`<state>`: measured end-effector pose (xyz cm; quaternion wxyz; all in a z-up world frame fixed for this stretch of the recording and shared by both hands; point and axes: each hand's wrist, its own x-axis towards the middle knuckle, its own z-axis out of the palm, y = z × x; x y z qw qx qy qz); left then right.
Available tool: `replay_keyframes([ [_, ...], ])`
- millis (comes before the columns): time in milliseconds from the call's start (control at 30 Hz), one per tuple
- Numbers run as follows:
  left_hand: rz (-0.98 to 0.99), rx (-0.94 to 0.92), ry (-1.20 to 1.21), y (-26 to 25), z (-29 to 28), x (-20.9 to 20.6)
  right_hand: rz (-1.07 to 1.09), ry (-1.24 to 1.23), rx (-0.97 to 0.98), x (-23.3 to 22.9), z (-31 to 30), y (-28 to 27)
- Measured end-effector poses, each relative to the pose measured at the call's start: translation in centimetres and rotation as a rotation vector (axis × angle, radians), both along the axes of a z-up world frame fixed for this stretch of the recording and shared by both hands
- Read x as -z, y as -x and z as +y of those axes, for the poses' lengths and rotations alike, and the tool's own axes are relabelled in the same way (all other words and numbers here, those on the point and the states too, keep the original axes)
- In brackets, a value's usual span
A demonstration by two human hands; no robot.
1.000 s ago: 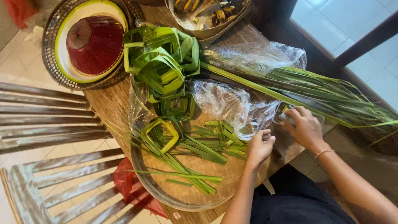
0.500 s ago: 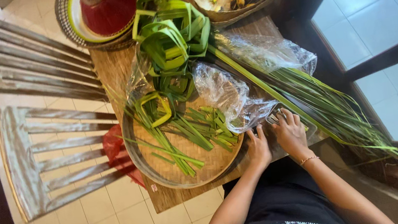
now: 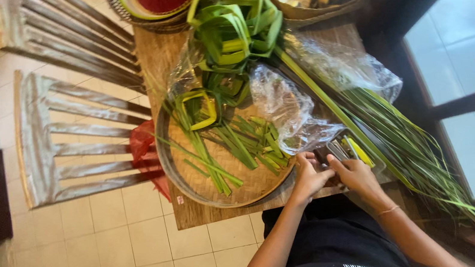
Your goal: The person weaves together palm leaves to form a square basket and uses a knife to trim the excess leaf material from the finished structures.
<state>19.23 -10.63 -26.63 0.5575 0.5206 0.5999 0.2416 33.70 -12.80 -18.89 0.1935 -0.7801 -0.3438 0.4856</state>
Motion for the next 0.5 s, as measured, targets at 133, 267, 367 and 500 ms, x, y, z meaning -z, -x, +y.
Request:
replay_keyframes([
  [133, -0.046, 0.001, -0.196, 0.7, 0.1, -5.2, 0.443, 0.184, 0.087, 0.6, -0.1, -0.7],
  [267, -0.171, 0.026, -0.055, 2.1, 1.7, -11.8, 0.587, 0.152, 0.273, -0.8, 0.2, -1.1],
  [367, -0.489, -0.024, 0.171, 3.1, 3.7, -14.9, 0.756, -0.013, 0.287, -5.0, 1.0, -1.6],
  [500, -0.580, -0.217, 0.049, 5.0, 5.5, -15.8, 0.826, -0.142, 0.376, -7.4, 3.0, -2.7],
])
